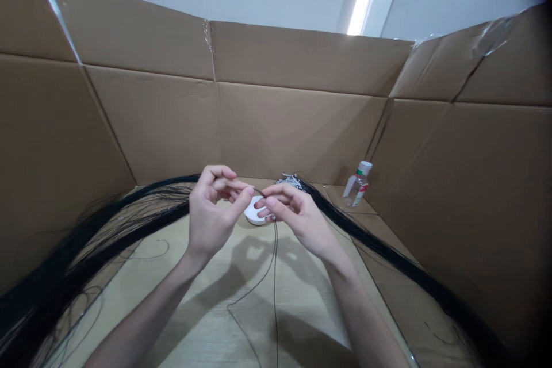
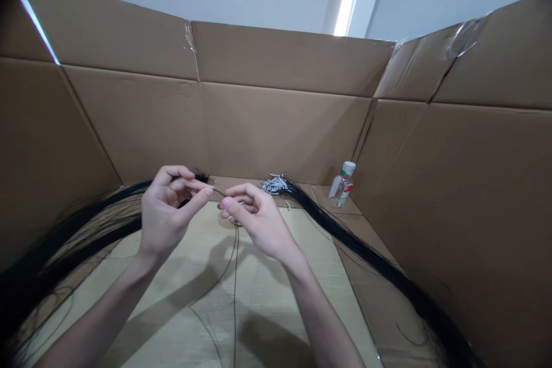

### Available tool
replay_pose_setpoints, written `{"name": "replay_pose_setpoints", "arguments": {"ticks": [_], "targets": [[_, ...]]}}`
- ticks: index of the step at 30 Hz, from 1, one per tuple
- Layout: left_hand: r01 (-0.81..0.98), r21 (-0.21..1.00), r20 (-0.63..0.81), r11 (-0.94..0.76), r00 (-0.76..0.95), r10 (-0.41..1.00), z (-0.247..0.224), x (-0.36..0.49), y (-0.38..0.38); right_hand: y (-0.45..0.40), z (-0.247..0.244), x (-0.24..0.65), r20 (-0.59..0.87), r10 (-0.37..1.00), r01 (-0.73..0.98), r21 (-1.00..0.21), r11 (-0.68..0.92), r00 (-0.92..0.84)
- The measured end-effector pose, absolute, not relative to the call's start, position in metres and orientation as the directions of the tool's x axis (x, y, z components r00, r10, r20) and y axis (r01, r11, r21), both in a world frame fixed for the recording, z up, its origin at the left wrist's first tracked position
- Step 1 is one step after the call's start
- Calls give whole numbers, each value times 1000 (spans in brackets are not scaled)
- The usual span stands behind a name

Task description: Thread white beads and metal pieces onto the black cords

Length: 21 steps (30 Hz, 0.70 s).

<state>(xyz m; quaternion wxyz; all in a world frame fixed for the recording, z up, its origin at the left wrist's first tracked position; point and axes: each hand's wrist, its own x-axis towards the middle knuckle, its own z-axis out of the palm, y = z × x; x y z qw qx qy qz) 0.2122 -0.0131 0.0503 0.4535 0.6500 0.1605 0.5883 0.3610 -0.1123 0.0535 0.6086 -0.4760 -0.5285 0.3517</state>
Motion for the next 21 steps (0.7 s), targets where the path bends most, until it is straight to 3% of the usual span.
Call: {"name": "replay_pose_setpoints", "arguments": {"ticks": [8,14,18,21], "targets": [[-304,799,597,-519,302,743,45,220,-15,-93,37,347,471,763,-13,-847,531,443],[-295,785,616,-544,461,638,32,234,18,-94,38,354,487,705,8,-826,564,515],[-44,794,459,-606,697,551,2,266,68,-99,44,362,472,696,-12,-823,568,541],[176,719,265,-672,824,500,-17,290,85,-104,50,368,468,677,-9,-819,573,568]]}}
